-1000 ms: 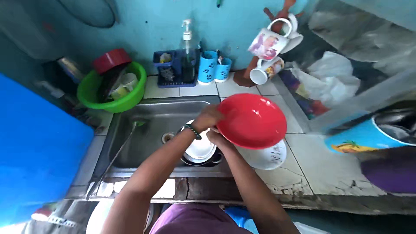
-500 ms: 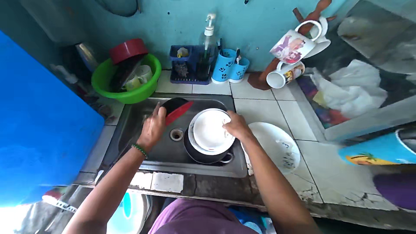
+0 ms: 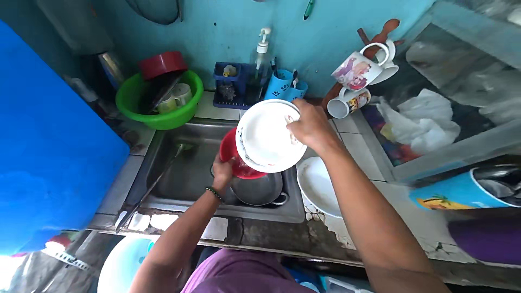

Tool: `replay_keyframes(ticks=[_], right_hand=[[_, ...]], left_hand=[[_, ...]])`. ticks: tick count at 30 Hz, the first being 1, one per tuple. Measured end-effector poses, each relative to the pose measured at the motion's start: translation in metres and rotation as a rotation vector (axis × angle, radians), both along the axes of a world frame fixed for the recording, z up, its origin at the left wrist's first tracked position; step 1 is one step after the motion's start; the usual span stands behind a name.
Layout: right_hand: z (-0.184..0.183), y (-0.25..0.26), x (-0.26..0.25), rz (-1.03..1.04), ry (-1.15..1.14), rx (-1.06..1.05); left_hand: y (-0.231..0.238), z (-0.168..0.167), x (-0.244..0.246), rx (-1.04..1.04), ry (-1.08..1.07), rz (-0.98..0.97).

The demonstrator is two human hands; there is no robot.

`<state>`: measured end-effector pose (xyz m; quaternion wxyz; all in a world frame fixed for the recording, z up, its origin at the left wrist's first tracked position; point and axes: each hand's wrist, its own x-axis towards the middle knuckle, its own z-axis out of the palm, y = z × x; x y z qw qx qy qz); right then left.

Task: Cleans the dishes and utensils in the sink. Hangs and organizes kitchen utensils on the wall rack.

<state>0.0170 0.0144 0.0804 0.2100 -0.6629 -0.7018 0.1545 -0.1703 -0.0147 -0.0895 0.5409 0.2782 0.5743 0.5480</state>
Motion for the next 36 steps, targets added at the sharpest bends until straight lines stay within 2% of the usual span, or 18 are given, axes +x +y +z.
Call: replay_keyframes(ticks=[2,4,7,9,11,13,17,19,21,23,25,28,29,32,36], right_hand=[[0.005,0.002,-0.002,-0.001,0.001,0.002],[0.005,0.005,0.0,-0.009,0.013,-0.005],[0.001,0.01,0.005,-0.021,0.048,-0.007],[0.0,0.012,0.008,-0.031,0.079,-0.003],[0.0,0.012,0.011,-0.036,0.092,0.01],[0.004,0.01,0.014,-0.034,0.095,0.035],[0.018,0.005,0.017,-0.047,0.134,0.057],[0.025,0.004,0.017,-0.046,0.155,0.084],[0.03,0.004,0.016,-0.036,0.165,0.102],[0.033,0.003,0.014,-0.032,0.158,0.11],[0.036,0.0,0.011,-0.023,0.143,0.123],[0.036,-0.003,0.008,-0.006,0.118,0.137],[0.036,-0.004,0.007,-0.007,0.11,0.141],[0.039,-0.007,0.005,-0.022,0.06,0.156],[0.045,-0.015,0.007,0.0,-0.03,0.228]], left_hand=[[-0.002,0.014,0.004,-0.156,-0.129,-0.111],[0.0,0.026,-0.003,-0.314,-0.14,-0.278],[-0.001,0.043,-0.018,-0.394,0.108,-0.477],[-0.006,0.054,-0.026,-0.335,0.316,-0.528],[-0.008,0.051,-0.035,-0.235,0.411,-0.51],[-0.006,0.033,-0.043,-0.129,0.345,-0.426],[0.006,-0.01,-0.04,-0.012,-0.05,-0.234],[0.011,-0.016,-0.034,-0.05,-0.187,-0.228],[0.011,-0.007,-0.03,-0.171,-0.219,-0.283],[0.013,0.012,-0.028,-0.319,-0.14,-0.38],[0.014,0.03,-0.027,-0.366,0.044,-0.479],[0.008,0.05,-0.02,-0.205,0.414,-0.548],[0.005,0.054,-0.017,-0.139,0.47,-0.553],[0.001,0.06,0.0,0.047,0.561,-0.551],[0.002,0.058,0.018,0.192,0.648,-0.57]])
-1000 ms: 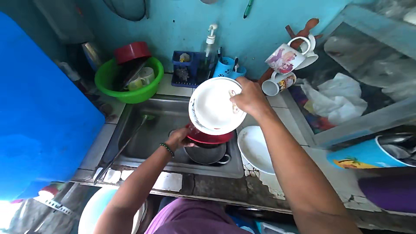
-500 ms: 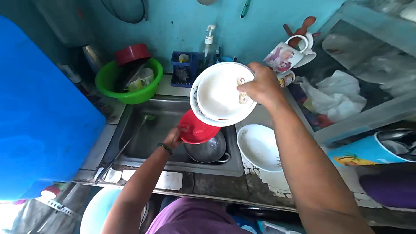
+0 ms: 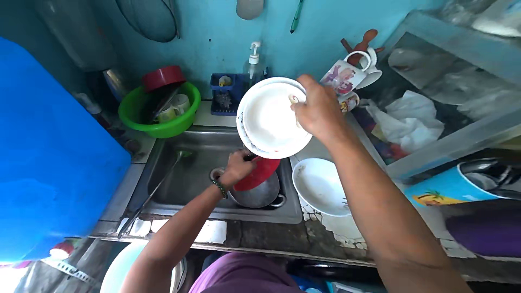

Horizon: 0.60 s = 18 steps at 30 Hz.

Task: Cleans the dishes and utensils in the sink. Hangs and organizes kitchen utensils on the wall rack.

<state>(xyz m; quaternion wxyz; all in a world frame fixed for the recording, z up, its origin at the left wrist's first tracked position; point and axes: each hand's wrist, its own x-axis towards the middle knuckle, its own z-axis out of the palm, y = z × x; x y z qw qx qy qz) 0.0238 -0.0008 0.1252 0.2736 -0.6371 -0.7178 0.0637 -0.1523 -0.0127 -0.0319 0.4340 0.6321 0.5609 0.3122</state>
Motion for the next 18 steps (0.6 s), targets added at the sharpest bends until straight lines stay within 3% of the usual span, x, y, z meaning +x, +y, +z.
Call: replay_keyframes(ticks=[5,10,14,18], right_hand=[[0.001,-0.015,0.005,0.015,-0.132,0.121],[-0.03,-0.014,0.02,0.16,-0.239,0.493],[-0.059,-0.011,0.029,0.34,-0.255,0.76],[-0.087,-0.01,0.031,0.57,-0.233,0.784]], left_hand=[[-0.004,0.007,0.004,0.079,0.076,-0.077],[0.002,0.004,-0.013,-0.046,-0.069,-0.006],[0.0,0.017,-0.034,-0.17,-0.168,0.087],[0.014,0.015,-0.048,-0.156,-0.261,0.139]])
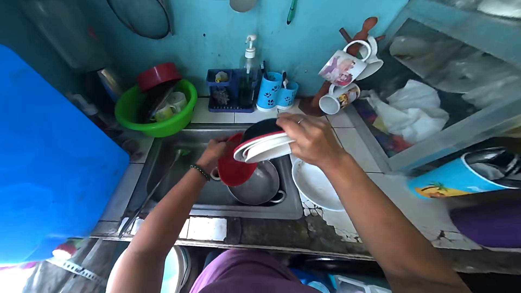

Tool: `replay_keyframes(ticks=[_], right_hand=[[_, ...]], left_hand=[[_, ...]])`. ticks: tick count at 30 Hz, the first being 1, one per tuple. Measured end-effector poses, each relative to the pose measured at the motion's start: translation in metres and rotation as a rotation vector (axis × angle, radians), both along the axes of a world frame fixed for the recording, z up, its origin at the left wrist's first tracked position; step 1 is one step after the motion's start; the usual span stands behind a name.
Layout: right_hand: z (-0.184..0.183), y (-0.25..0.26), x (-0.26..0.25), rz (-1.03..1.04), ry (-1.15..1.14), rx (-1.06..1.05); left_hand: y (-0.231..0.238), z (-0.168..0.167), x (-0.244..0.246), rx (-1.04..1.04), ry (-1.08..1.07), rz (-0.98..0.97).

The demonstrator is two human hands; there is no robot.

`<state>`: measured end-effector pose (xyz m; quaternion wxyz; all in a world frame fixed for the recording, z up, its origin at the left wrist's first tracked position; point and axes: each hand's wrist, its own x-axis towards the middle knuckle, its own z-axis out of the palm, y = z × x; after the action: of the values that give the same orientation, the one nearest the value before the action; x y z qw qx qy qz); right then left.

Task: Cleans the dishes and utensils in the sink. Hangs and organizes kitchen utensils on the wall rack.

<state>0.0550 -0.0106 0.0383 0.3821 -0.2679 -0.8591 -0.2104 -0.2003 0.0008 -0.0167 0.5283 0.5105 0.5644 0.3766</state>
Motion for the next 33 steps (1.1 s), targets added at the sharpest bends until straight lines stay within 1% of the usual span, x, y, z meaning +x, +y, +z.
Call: replay_keyframes(ticks=[3,6,8,10,13,15,18,22,26,27,29,31,33], right_hand=[[-0.023,-0.002,-0.012,0.078,-0.021,-0.079],[-0.046,0.001,-0.027,0.102,-0.006,-0.129],[-0.056,0.002,-0.035,0.096,0.03,-0.126],[-0.065,0.002,-0.04,0.092,0.081,-0.101],[-0.072,0.001,-0.043,0.086,0.168,-0.082],[-0.076,0.0,-0.043,0.095,0.216,-0.077],[-0.077,-0.001,-0.042,0.088,0.192,-0.086],[-0.079,-0.01,-0.042,0.056,0.159,-0.228],[-0.085,-0.018,-0.046,-0.026,0.155,-0.345],[-0.085,-0.018,-0.047,-0.051,0.15,-0.384],[-0.088,-0.016,-0.05,-0.11,0.131,-0.459],[-0.088,-0.013,-0.054,-0.175,0.092,-0.597],[-0.092,-0.014,-0.058,-0.236,0.092,-0.67]], left_hand=[[0.001,0.013,-0.001,0.02,0.007,-0.07],[-0.003,0.023,0.003,0.122,-0.001,-0.221],[-0.006,0.028,0.008,0.191,0.013,-0.308],[-0.008,0.03,0.011,0.221,0.062,-0.326],[-0.014,0.041,0.009,0.19,0.161,-0.315],[-0.01,0.041,0.01,0.201,0.186,-0.306],[-0.002,0.041,0.012,0.185,0.184,-0.286],[0.006,0.03,0.019,0.112,0.158,-0.321],[0.016,0.02,0.029,0.037,0.149,-0.394],[0.02,0.021,0.032,0.015,0.188,-0.401],[0.026,0.025,0.043,0.041,0.37,-0.387],[0.025,0.035,0.063,0.19,0.553,-0.375],[0.016,0.047,0.094,0.349,0.632,-0.414]])
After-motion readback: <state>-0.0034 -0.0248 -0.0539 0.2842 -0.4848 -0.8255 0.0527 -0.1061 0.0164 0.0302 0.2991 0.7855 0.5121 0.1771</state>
